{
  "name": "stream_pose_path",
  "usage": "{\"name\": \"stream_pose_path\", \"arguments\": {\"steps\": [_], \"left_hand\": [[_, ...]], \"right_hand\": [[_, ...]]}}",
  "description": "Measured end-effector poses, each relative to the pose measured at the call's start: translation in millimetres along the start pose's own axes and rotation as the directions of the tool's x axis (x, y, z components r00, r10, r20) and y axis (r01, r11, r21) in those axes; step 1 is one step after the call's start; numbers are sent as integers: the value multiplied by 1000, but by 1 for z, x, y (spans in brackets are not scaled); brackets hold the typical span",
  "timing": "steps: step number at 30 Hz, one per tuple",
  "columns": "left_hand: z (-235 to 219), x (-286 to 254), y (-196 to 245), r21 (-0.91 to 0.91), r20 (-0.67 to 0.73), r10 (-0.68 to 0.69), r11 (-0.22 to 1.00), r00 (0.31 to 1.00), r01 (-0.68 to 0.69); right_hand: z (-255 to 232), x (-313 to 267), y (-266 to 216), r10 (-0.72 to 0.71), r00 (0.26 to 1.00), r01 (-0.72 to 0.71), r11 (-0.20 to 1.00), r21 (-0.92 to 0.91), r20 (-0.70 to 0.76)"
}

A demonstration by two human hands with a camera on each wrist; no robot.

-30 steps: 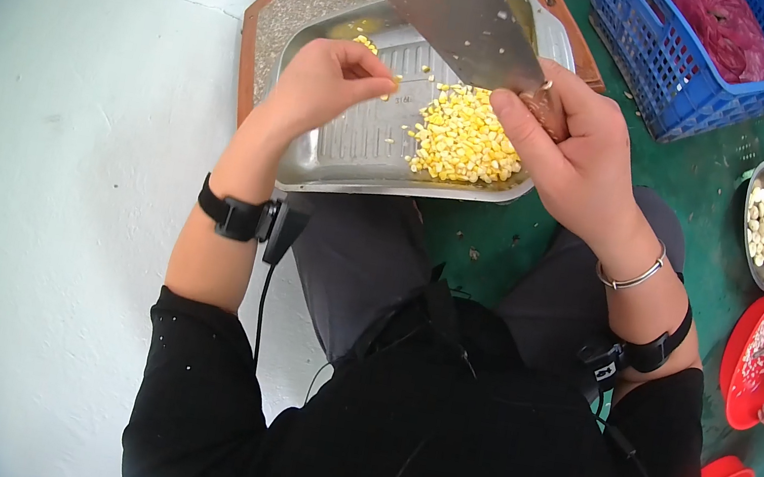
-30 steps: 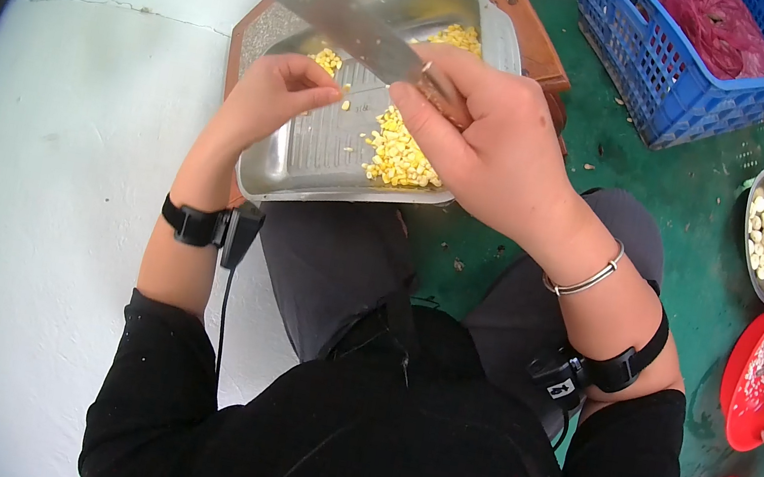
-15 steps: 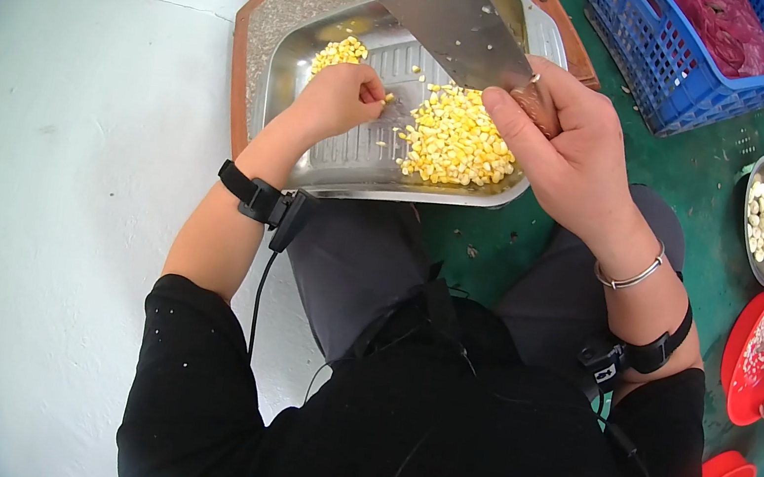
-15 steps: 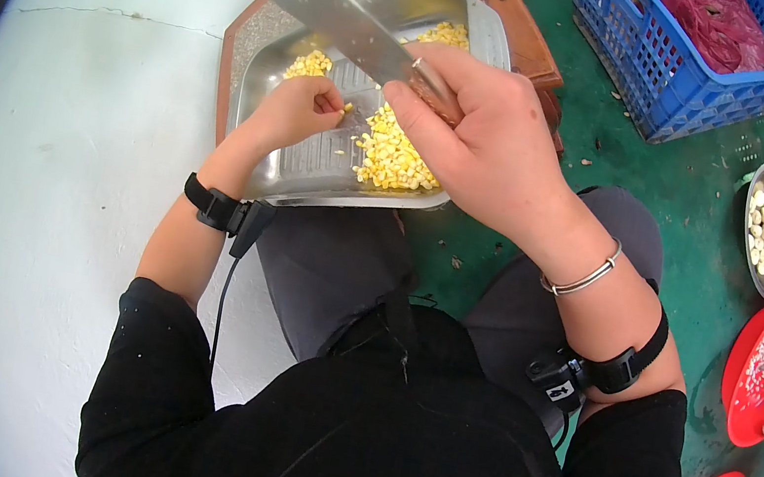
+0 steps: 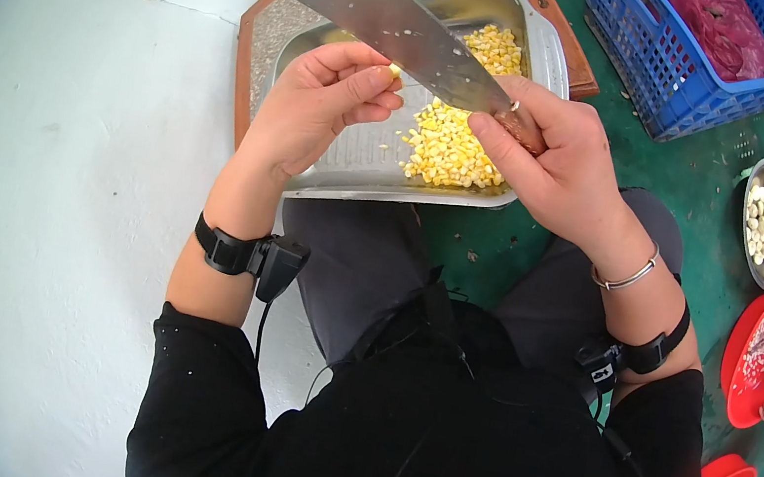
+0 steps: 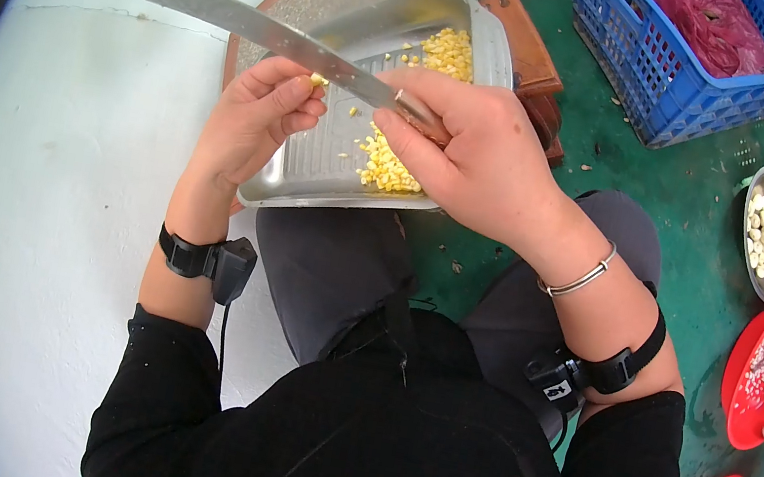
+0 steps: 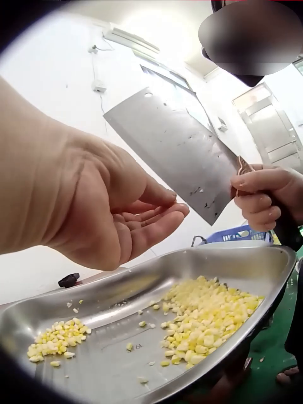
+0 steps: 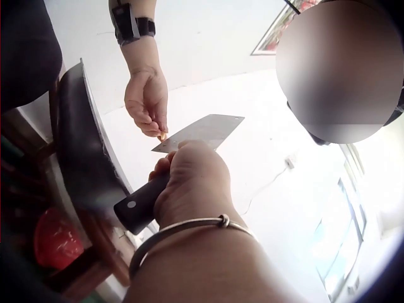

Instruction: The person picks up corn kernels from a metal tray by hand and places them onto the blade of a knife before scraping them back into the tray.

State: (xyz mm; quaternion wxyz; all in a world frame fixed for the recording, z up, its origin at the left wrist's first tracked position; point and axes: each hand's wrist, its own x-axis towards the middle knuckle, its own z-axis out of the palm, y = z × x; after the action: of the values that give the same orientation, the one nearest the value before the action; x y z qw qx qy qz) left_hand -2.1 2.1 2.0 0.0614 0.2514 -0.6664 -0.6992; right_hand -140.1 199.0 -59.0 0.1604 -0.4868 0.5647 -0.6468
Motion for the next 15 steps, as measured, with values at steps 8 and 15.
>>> {"name": "stream_pose_path", "arguments": {"steps": [8,15], "left_hand": [[3,-3,-1,-3,10,43,999,999,-43],[9,-4,-1,134,-11,17,991,1000,-15]], "right_hand": [[1,-2,0,-31,999,31,999,-25,17],[2,-3,1,-44,999,44,999,-10,32]]}}
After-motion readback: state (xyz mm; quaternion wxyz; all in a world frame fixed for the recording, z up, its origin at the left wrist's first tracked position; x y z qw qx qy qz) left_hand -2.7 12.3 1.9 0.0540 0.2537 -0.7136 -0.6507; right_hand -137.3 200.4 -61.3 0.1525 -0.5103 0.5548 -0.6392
